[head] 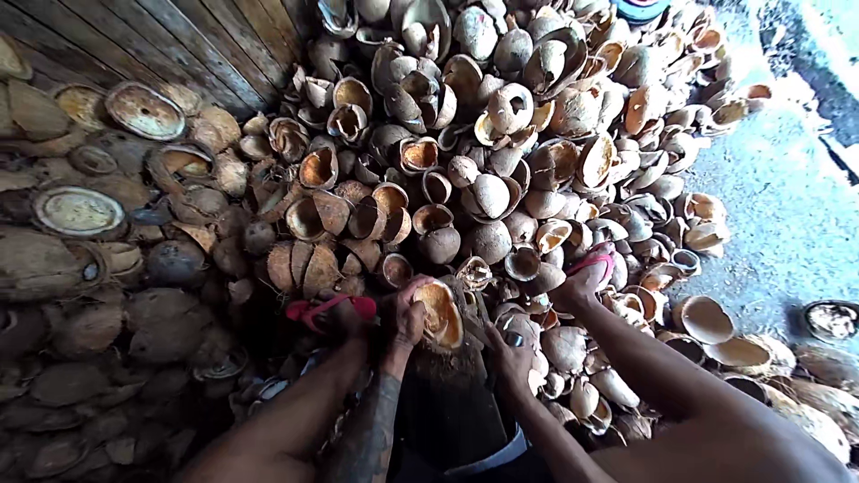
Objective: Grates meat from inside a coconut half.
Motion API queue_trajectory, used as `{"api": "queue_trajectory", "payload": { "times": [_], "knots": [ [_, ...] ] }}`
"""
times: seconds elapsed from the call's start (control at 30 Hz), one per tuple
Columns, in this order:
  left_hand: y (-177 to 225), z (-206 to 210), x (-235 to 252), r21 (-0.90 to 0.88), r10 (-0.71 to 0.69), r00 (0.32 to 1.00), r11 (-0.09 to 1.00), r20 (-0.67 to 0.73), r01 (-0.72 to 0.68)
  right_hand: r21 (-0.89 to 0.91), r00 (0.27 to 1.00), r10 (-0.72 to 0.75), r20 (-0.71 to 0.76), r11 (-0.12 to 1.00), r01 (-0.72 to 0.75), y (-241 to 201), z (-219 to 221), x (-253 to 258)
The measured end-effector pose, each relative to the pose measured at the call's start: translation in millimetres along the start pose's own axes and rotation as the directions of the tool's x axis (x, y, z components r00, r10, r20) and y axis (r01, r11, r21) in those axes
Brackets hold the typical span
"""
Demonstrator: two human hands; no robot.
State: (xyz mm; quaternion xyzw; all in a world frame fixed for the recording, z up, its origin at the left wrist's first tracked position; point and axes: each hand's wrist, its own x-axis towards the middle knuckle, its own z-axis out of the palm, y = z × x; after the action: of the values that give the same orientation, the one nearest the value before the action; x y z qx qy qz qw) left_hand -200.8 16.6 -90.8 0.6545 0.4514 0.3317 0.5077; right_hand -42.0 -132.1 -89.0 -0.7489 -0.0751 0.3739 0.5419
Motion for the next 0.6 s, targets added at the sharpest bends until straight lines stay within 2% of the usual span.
{"api": "queue_trajectory", "payload": {
  "times": [0.1,0.17,0.2,0.23,0.3,0.37,0.4,0.43,0.47,0.53,0.57,0.6],
  "knots": [
    [-1,-5,6,-0.033,0.004,0.998,0.999,0.061,-0.002,-0.137,0.980,-0.194,0.055,0.970,0.199,27,18,70],
    [-2,1,5,0.004,0.029,0.999,1.000,0.039,-0.029,-0.069,0.954,-0.280,0.110,0.955,0.289,43,25,107],
    [-2,0,4,0.016,0.008,1.000,1.000,0.010,-0.008,-0.028,0.955,-0.275,0.114,0.960,0.280,43,26,107],
    [1,-5,3,0.012,-0.032,0.999,0.999,-0.030,0.033,-0.020,0.969,-0.217,0.114,0.975,0.221,36,23,93],
    [13,-15,-6,0.008,-0.082,0.991,0.997,-0.107,0.083,-0.035,0.993,0.038,0.113,0.999,-0.034,6,10,44],
    [23,-13,-20,0.099,-0.041,0.997,0.994,-0.068,0.047,0.078,0.922,0.369,0.117,0.922,-0.379,-14,-1,-2],
    [23,-5,-29,0.162,0.007,0.999,0.987,-0.035,-0.001,0.149,0.867,0.485,0.112,0.855,-0.498,-16,-4,-16],
    [19,3,-35,0.226,0.058,0.998,0.973,-0.029,-0.049,0.174,0.844,0.530,0.076,0.827,-0.535,-16,-4,-20],
    [15,7,-34,0.239,0.104,0.994,0.966,-0.028,-0.094,0.135,0.866,0.499,0.032,0.856,-0.499,-16,-2,-12],
    [6,4,-21,0.185,0.159,0.987,0.971,-0.011,-0.154,-0.155,0.966,0.257,0.038,0.956,-0.248,-24,3,36],
    [4,1,-18,0.164,0.161,0.987,0.974,-0.004,-0.158,-0.331,0.983,0.114,0.143,0.942,-0.061,-30,4,69],
    [3,0,-16,0.155,0.161,0.987,0.975,-0.003,-0.159,-0.447,0.958,-0.008,0.286,0.883,0.141,-37,7,102]
  ]
}}
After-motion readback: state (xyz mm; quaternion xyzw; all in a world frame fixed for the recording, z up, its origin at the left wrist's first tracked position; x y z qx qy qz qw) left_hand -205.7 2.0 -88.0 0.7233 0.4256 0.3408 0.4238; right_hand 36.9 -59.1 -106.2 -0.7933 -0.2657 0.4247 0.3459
